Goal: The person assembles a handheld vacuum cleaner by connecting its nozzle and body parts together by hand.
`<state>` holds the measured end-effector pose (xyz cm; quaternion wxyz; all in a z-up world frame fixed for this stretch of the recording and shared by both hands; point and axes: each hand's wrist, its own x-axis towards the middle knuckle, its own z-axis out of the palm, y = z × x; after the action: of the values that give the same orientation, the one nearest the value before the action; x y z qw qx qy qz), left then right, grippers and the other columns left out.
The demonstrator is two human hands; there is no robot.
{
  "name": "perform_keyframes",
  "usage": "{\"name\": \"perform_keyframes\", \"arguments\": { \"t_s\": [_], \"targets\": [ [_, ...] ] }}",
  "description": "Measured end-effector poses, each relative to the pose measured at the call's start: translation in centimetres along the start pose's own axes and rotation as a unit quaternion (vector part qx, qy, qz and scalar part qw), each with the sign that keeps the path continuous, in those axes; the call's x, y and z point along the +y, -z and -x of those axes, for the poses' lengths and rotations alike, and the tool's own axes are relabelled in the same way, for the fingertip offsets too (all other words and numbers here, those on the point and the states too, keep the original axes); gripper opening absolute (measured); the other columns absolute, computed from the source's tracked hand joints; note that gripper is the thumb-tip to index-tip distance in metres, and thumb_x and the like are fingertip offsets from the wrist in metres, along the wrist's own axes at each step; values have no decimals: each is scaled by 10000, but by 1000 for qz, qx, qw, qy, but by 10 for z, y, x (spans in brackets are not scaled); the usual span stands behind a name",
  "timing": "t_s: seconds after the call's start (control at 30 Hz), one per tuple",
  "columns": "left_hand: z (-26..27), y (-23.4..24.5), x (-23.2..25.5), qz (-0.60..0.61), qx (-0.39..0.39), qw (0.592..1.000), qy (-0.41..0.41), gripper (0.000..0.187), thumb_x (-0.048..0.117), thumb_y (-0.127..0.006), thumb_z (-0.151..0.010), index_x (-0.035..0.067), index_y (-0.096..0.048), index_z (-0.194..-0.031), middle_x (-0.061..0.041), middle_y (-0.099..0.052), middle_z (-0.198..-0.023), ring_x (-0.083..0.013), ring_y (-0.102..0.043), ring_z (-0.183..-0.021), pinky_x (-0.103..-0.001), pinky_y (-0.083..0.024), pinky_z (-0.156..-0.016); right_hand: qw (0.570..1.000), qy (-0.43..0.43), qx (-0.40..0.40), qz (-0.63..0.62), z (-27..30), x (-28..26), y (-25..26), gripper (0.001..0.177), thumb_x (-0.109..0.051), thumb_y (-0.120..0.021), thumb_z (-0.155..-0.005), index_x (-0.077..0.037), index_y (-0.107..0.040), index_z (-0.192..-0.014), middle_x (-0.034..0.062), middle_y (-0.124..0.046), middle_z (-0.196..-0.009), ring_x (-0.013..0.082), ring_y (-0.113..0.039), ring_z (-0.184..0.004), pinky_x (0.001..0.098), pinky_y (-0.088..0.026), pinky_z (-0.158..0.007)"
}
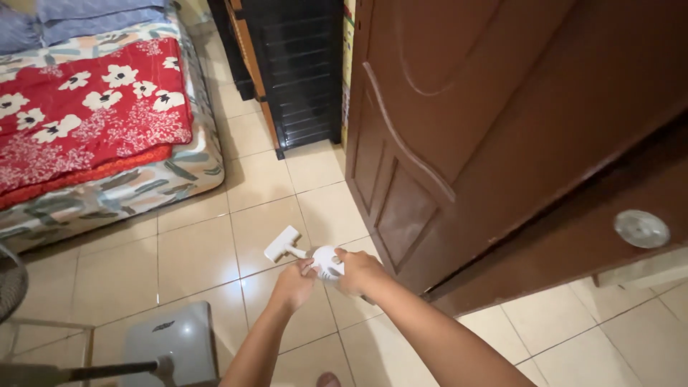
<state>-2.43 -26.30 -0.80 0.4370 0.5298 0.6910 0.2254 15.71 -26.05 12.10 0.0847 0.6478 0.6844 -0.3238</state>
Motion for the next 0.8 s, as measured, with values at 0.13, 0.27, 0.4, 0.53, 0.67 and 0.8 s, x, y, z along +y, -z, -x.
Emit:
{"name": "perform_keyframes", "arguments": {
  "t_s": [0.13, 0.27, 0.4, 0.53, 0.67, 0.8],
  "targets": [
    [32, -46, 9, 13, 16, 1000, -22, 450, 304, -628, -939, 56, -655, -1314, -216, -771, -1060, -314, -748, -986, -372, -546, -883, 999, 25, 20, 21, 34, 48, 3, 717, -213, -681, -848, -264, -466, -1529, 140, -662, -1300, 323, -661, -1185, 416, -550, -980],
    [64, -110, 24, 11, 37, 997, -67, 401, 274, -628, -938, 66, -669, -1278, -199, -758, -1094, -319, -726, -1042, -385, -543, -886, 999, 29, 11, 19, 82, 99, 13, 700, -217, -679, -854, -231, -479, -1525, 145, -672, -1307, 331, -663, -1192, 405, -543, -999],
    [102, -170, 45, -24, 33, 997, -71, 355, 217, -578, -957, 103, -677, -1278, -189, -750, -1109, -347, -700, -1060, -406, -538, -885, 999, 31, -12, 27, 139, 145, 31, 686, -194, -698, -829, -215, -519, -1491, 144, -662, -1320, 326, -649, -1211, 400, -526, -1023],
    [128, -209, 50, -4, 12, 998, -59, 358, 188, -547, -965, 103, -687, -1283, -197, -748, -1110, -334, -733, -1020, -380, -557, -880, 993, 39, -42, 102, 192, 170, 50, 717, -102, -659, -780, -272, -556, -1469, 112, -688, -1272, 308, -668, -1175, 398, -553, -986],
    [147, -215, 50, 9, -22, 998, -50, 371, 160, -538, -948, 112, -694, -1281, -183, -777, -1066, -305, -770, -982, -363, -567, -883, 974, 119, -45, 187, 222, 180, 52, 674, -98, -670, -756, -305, -637, -1397, 101, -734, -1183, 302, -687, -1115, 404, -553, -944],
    [159, -192, 61, -4, -31, 998, 49, 374, 191, -513, -994, 155, -677, -1329, -164, -783, -1067, -304, -756, -960, -381, -562, -870, 957, 198, -23, 210, 211, 178, 44, 691, -61, -672, -719, -296, -671, -1369, 108, -754, -1099, 300, -696, -1084, 423, -560, -892]
  ]
}}
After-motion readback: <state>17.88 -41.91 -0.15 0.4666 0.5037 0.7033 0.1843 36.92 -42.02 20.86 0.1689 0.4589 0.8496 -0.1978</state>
